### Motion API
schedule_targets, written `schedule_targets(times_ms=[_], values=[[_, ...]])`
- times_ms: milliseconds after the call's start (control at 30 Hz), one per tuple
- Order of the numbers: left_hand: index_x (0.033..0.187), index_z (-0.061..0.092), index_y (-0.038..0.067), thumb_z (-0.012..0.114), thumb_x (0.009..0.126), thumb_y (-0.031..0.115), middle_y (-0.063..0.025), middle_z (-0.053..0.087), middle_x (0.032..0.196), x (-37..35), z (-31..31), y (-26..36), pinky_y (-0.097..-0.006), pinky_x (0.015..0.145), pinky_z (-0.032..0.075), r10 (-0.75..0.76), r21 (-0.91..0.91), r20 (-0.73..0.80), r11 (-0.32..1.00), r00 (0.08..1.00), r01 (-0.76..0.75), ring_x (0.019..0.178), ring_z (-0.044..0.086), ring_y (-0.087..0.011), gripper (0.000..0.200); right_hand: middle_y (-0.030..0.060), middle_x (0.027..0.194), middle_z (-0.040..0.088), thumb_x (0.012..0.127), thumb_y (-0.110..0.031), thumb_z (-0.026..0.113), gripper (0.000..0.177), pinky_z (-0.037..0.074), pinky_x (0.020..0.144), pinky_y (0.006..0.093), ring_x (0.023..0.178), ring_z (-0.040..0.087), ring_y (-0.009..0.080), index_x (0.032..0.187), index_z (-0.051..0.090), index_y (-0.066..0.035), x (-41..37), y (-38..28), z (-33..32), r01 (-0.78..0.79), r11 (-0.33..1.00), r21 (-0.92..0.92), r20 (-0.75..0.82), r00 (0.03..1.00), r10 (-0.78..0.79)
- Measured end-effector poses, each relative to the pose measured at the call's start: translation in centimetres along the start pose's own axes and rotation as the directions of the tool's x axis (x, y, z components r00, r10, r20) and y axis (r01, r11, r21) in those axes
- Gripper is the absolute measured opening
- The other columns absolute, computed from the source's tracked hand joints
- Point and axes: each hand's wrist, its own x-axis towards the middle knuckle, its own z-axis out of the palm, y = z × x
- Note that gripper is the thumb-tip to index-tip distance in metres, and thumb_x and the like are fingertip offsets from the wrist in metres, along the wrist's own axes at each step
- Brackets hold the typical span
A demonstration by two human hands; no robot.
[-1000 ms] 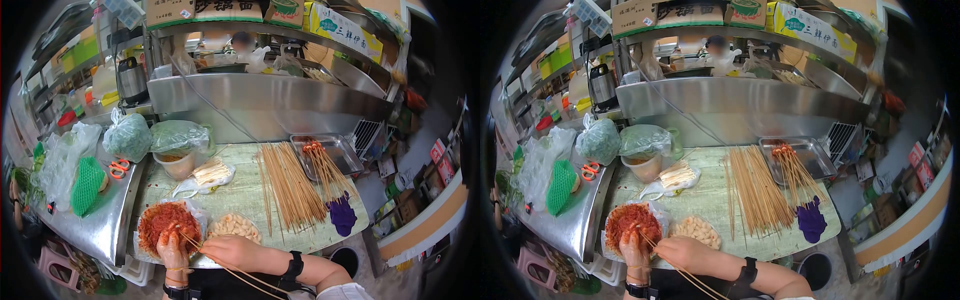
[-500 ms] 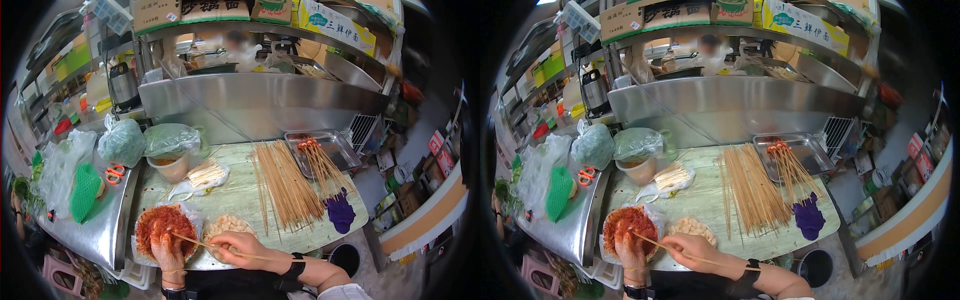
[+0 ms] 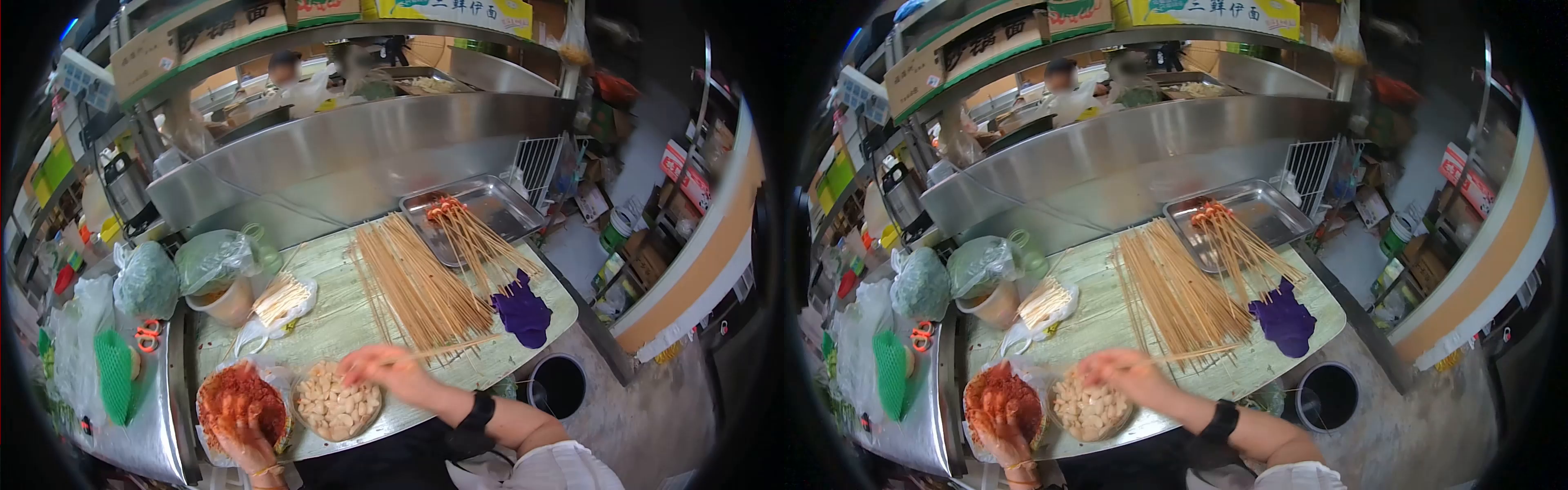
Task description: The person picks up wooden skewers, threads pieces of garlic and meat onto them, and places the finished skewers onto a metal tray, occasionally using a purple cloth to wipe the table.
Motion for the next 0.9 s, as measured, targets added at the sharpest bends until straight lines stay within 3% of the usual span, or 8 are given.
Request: schedule_targets(times_ms=[67,200,467,633,700,767,833,900], values=[[0.134,0.038,0.010,0.044,0.096,0.027,-0.0121,0.048,0.131,0.5,-0.7,0.1,-0.0375,0.086,0.050,0.058,0.099,0.023,0.993,0.998,-0.060,0.111,0.053,-0.0240,0.042,0.0101,0.107,0.061,0.095,-0.010,0.045,0.023,0.050,0.084,0.0305,0.092,0.062,0.0182,0.109,0.058,0.001,0.7,-1.5,-4.5,0.270,0.961,-0.063,-0.217,0.936,-0.277],[0.133,0.038,0.008,0.052,0.092,0.018,-0.0128,0.051,0.126,1.3,-2.3,-0.6,-0.0362,0.084,0.050,0.100,0.129,0.002,0.987,0.995,-0.099,0.107,0.055,-0.0234,0.044,0.0108,0.117,0.057,0.095,-0.020,0.042,0.032,0.044,0.093,0.0346,0.107,0.056,0.0212,0.121,0.050,-0.003,4.4,-4.8,-14.1,0.439,0.899,0.005,-0.607,0.715,-0.346],[0.134,0.040,0.005,0.056,0.090,0.011,-0.0099,0.050,0.124,0.2,0.3,0.8,-0.0325,0.082,0.049,0.121,0.447,0.055,0.885,0.991,-0.133,0.099,0.054,-0.0205,0.047,0.0146,0.122,0.054,0.095,-0.026,0.045,0.043,0.042,0.094,0.0374,0.112,0.053,0.0250,0.130,0.038,-0.003,12.4,-2.3,-26.2,0.515,0.838,0.184,-0.907,0.417,-0.057],[0.126,0.044,0.006,0.056,0.090,0.010,-0.0107,0.059,0.107,0.1,0.7,1.0,-0.0304,0.073,0.052,0.104,0.329,0.013,0.939,0.994,-0.103,0.087,0.059,-0.0195,0.038,0.0168,0.100,0.064,0.092,-0.025,0.051,0.038,0.051,0.079,0.0345,0.090,0.063,0.0265,0.119,0.048,0.002,9.3,-2.4,-25.2,0.239,0.858,0.454,-0.595,0.798,0.094],[0.128,0.043,0.006,0.053,0.091,0.013,-0.0108,0.056,0.115,0.3,-0.6,0.1,-0.0310,0.076,0.051,0.094,0.318,-0.007,0.944,0.996,-0.087,0.095,0.057,-0.0204,0.039,0.0141,0.098,0.064,0.086,-0.025,0.061,0.039,0.052,0.077,0.0350,0.087,0.063,0.0256,0.114,0.052,0.002,6.7,-4.9,-21.7,0.007,0.953,-0.303,-0.646,0.734,-0.211],[0.131,0.043,0.006,0.050,0.093,0.016,-0.0108,0.052,0.123,0.4,-1.1,-0.1,-0.0316,0.079,0.050,0.081,0.307,-0.018,0.949,0.997,-0.072,0.103,0.056,-0.0213,0.040,0.0169,0.112,0.057,0.075,-0.027,0.072,0.060,0.047,0.087,0.0390,0.103,0.057,0.0296,0.122,0.047,0.001,5.1,-4.9,-22.4,-0.052,0.776,-0.629,-0.551,0.733,-0.398],[0.131,0.043,0.006,0.049,0.093,0.015,-0.0105,0.052,0.122,0.5,-1.0,-0.2,-0.0306,0.080,0.050,0.079,0.291,-0.012,0.954,0.997,-0.072,0.102,0.056,-0.0210,0.040,0.0198,0.130,0.043,0.067,-0.029,0.076,0.079,0.033,0.102,0.0427,0.123,0.040,0.0347,0.131,0.038,-0.001,2.6,-6.2,-21.8,-0.551,-0.101,-0.828,-0.436,0.748,-0.500],[0.131,0.043,0.006,0.049,0.093,0.015,-0.0101,0.052,0.123,0.5,-1.6,-0.4,-0.0303,0.079,0.050,0.089,0.324,-0.038,0.943,0.995,-0.072,0.102,0.056,-0.0206,0.040,0.0214,0.141,0.027,0.063,-0.030,0.078,0.092,0.020,0.109,0.0442,0.133,0.022,0.0376,0.137,0.031,-0.004,2.1,-7.1,-22.8,-0.625,-0.044,-0.780,-0.572,0.739,-0.356]])
